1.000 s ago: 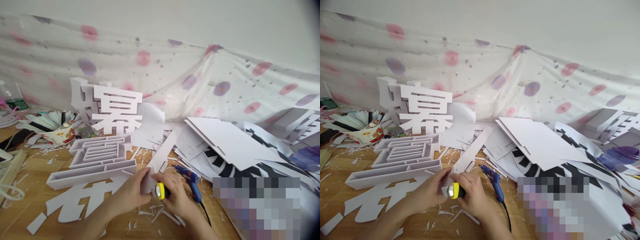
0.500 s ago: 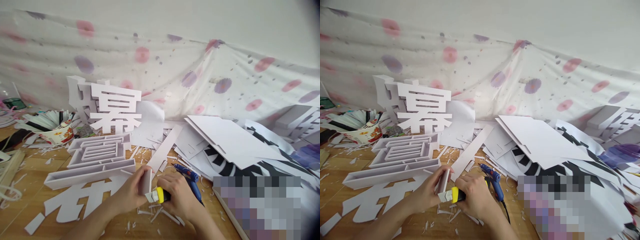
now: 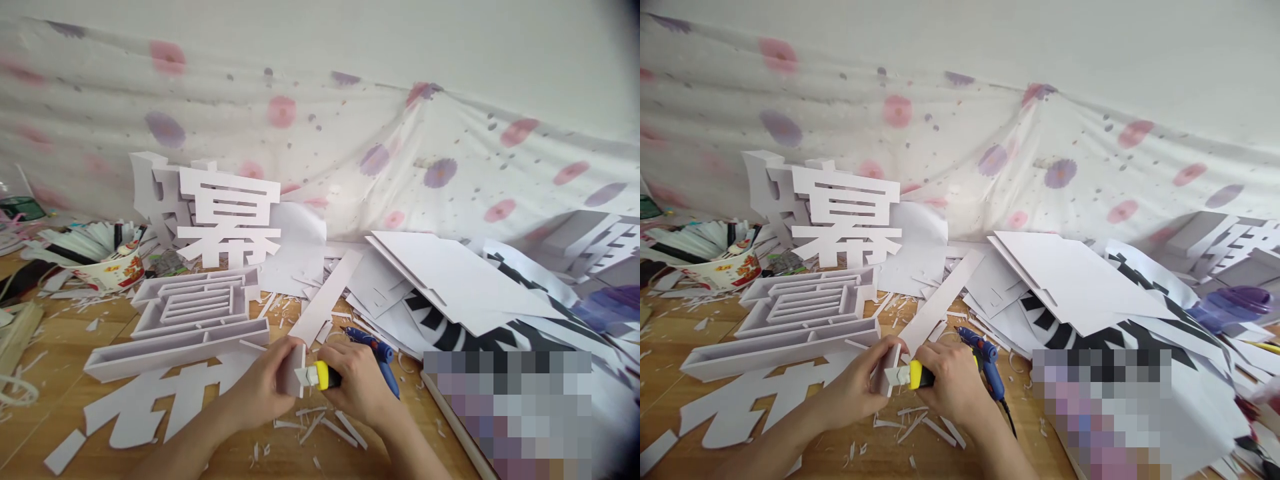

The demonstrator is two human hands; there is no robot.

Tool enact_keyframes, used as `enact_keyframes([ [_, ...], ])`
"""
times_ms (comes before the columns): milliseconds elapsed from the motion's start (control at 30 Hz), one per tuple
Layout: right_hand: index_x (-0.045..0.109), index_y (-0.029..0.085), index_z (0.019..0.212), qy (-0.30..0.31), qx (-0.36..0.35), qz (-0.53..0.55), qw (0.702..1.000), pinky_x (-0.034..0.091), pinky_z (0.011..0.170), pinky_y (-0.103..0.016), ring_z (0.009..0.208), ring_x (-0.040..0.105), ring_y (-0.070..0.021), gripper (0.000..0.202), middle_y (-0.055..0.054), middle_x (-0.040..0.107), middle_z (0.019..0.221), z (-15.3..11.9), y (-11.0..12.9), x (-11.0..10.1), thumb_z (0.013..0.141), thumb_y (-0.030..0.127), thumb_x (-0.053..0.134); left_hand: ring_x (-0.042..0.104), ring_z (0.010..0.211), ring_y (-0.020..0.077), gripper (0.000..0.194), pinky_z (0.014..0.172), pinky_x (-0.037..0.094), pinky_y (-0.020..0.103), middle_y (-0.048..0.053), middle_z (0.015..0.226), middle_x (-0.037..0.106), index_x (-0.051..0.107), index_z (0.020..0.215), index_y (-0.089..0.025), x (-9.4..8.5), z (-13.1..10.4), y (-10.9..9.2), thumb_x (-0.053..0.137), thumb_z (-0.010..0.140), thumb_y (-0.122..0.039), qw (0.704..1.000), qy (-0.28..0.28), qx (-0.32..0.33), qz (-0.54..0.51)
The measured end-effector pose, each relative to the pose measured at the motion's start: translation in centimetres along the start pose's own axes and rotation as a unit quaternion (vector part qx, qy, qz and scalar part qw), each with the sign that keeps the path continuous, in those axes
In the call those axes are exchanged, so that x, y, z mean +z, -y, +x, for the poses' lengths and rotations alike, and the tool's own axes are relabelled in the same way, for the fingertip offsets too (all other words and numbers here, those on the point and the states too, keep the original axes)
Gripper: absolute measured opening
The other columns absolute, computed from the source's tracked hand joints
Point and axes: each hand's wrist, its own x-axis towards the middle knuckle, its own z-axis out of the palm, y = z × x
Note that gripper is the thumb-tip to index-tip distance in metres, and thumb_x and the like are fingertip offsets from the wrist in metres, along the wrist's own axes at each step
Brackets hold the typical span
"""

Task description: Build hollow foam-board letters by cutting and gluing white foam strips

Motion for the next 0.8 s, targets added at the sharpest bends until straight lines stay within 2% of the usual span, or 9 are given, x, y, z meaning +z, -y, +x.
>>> enact_keyframes([
  [133,0.045,0.022,0.066,0.029,-0.023,0.009,0.999,0.027,0.057,-0.023,0.059,0.050,-0.0139,0.016,0.002,0.056,0.064,-0.2,0.3,0.1,0.056,0.010,0.049,0.051,0.077,0.0153,0.047,0.069,0.041,0.025,-0.001,0.086,0.052,0.047,0.100,-0.022,0.0,0.1,0.1,0.047,0.057,-0.003,1.000,-0.002,0.000,-0.009],
  [367,0.040,0.021,0.061,-0.038,0.008,0.008,0.999,0.026,0.054,-0.023,0.058,0.050,-0.0131,0.015,0.002,0.054,0.059,0.3,-0.1,0.5,0.057,0.008,0.048,0.050,0.079,0.0144,0.048,0.070,0.040,0.024,-0.002,0.088,0.051,0.046,0.100,-0.022,-0.3,0.1,0.1,0.046,0.056,-0.002,1.000,0.022,-0.018,0.007],
  [633,0.041,0.021,0.062,-0.045,0.021,0.014,0.999,0.029,0.056,-0.021,0.060,0.052,-0.0136,0.014,0.002,0.056,0.061,0.3,-0.3,0.8,0.058,0.008,0.048,0.053,0.082,0.0155,0.053,0.074,0.043,0.024,0.000,0.095,0.055,0.046,0.104,-0.023,-0.3,-0.3,0.5,0.047,0.055,-0.002,0.999,0.022,-0.004,0.039],
  [800,0.042,0.021,0.061,-0.055,0.040,0.011,0.998,0.029,0.055,-0.021,0.059,0.052,-0.0136,0.014,0.001,0.055,0.060,0.3,-0.1,0.8,0.060,0.009,0.049,0.056,0.087,0.0171,0.060,0.074,0.045,0.025,0.001,0.101,0.057,0.045,0.113,-0.024,-0.3,-0.6,1.5,0.048,0.057,-0.004,0.999,0.017,-0.002,0.040],
])
